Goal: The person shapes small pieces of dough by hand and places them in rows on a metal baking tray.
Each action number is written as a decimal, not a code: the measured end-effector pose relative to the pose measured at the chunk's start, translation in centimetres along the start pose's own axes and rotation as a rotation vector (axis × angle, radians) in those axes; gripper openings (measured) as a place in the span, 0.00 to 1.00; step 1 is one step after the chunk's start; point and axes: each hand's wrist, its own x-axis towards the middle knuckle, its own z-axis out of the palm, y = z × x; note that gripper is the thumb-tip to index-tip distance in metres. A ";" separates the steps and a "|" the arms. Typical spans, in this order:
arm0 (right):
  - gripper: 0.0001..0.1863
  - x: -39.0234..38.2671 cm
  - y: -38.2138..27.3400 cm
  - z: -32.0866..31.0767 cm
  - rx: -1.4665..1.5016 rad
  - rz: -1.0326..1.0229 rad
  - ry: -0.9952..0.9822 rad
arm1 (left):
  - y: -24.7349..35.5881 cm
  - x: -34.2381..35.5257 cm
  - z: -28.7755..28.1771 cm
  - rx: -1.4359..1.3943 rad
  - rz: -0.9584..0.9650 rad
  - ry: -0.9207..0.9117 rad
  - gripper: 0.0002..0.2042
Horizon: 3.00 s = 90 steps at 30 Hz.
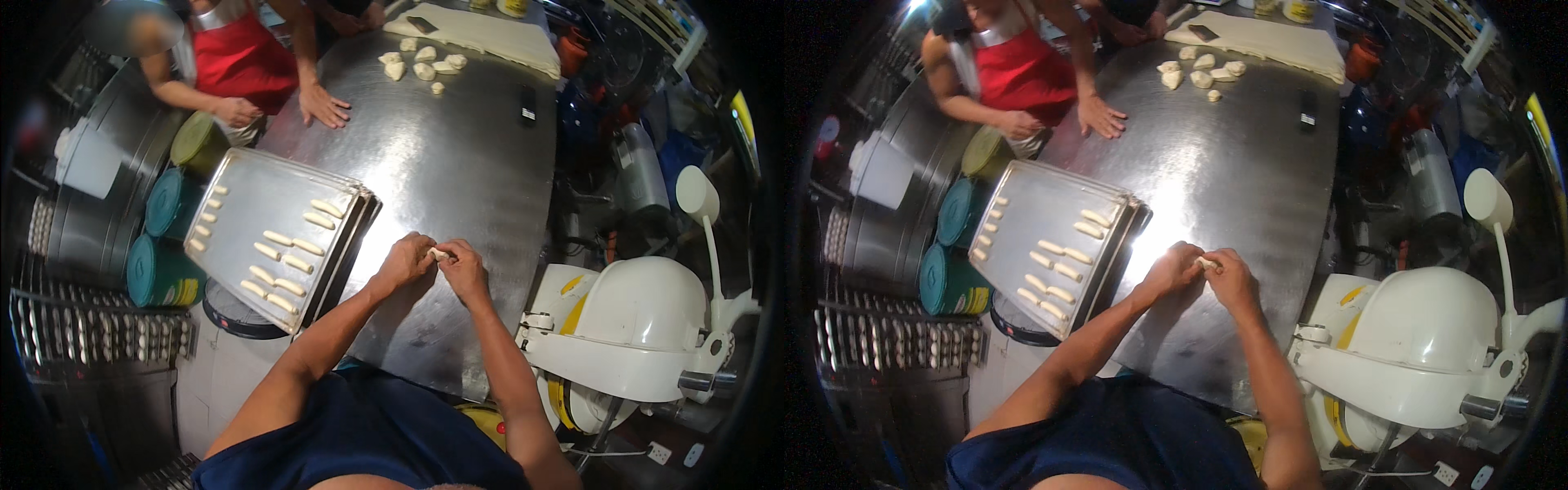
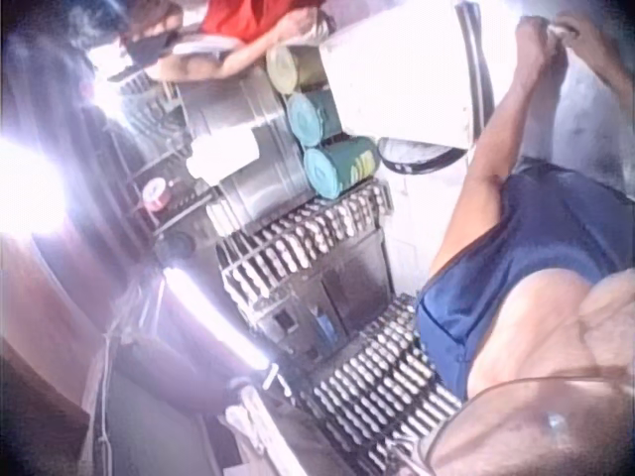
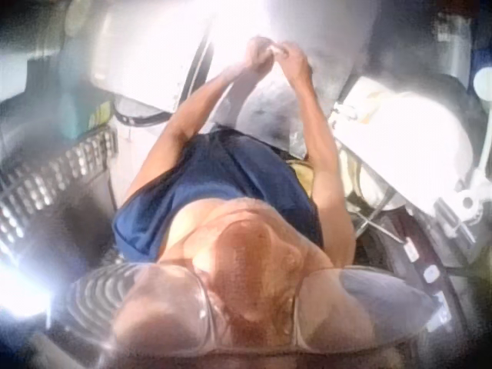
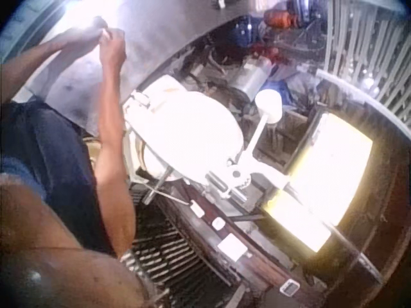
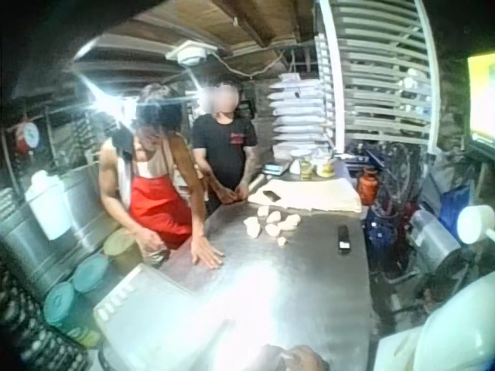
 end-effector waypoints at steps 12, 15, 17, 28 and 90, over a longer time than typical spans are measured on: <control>0.29 -2.2 -3.4 3.2 0.035 -0.075 -0.158 | -1.1 -11.1 -1.2 -0.393 -0.254 0.210 0.14; 0.20 -8.8 -5.2 6.4 0.426 0.027 -0.013 | 0.5 -11.3 -0.3 -0.883 -0.427 0.238 0.15; 0.17 -10.0 -5.8 6.5 0.367 0.119 0.051 | -0.2 -12.4 0.2 -0.980 -0.371 0.118 0.15; 0.21 -20.6 -1.8 2.0 -0.668 -0.230 0.153 | -3.2 -16.9 -3.4 0.174 0.312 0.067 0.20; 0.21 -10.2 -1.4 0.7 -0.752 -0.376 0.091 | -3.3 -8.1 -3.5 0.456 0.517 0.043 0.19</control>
